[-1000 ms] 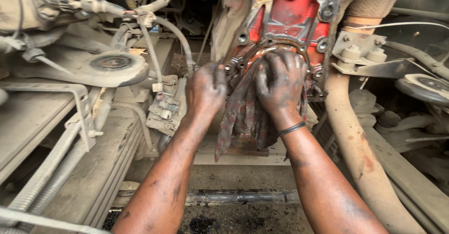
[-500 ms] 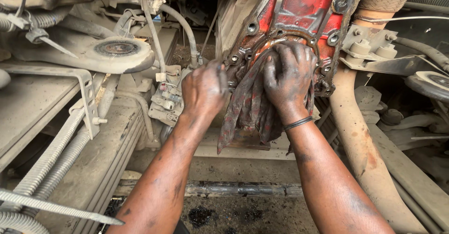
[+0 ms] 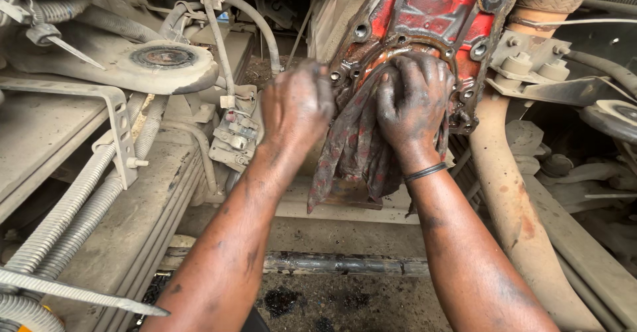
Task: The person uses a rag to wipe grease and grime from the surface of a vehicle engine block. The person scrubs the red-painted metal casing and the surrounding components with a cloth, removing accumulated dirt and oil.
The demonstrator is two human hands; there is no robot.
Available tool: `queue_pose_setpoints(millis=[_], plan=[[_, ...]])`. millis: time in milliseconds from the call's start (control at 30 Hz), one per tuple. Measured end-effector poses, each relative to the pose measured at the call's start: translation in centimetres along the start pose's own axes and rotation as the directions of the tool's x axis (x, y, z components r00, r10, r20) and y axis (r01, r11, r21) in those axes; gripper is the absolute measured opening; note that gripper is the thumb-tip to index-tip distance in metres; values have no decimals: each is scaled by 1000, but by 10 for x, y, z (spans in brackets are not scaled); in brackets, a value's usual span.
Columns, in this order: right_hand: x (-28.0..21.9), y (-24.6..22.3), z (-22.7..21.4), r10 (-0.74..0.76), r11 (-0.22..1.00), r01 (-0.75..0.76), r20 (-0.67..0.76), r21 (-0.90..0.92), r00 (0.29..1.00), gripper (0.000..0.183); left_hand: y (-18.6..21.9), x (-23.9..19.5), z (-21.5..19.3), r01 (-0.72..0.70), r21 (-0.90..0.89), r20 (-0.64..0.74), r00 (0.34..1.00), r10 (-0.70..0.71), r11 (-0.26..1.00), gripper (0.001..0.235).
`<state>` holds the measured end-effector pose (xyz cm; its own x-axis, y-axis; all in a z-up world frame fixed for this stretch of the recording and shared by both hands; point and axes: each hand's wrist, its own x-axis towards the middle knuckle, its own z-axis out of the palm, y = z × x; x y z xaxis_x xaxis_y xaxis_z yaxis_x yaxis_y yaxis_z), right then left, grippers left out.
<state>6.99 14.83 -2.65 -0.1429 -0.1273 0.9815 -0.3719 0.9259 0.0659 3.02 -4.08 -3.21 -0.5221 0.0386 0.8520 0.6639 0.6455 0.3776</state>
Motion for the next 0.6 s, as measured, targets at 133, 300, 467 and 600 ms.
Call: queue_pose_setpoints(millis=[133,300,467,600], plan=[[0,0,3,14,1000,-14,-12,9,1000,22,4,7,5,-18,188,153,988,-11,982,26],[-1,2,1,-11,1000,11,-10,1,1000,24,2,19,-6,93,84,189,976,-107,992,23],[-1,3,4,-8,1000,8,-19,0,1000,24,6,15,-1,4,94,202,979,-23,996,22],[-2,2,3,-10,1000,11,-23,6,1000,23,-2,22,-12,235,98,279,926,-253,967,21]])
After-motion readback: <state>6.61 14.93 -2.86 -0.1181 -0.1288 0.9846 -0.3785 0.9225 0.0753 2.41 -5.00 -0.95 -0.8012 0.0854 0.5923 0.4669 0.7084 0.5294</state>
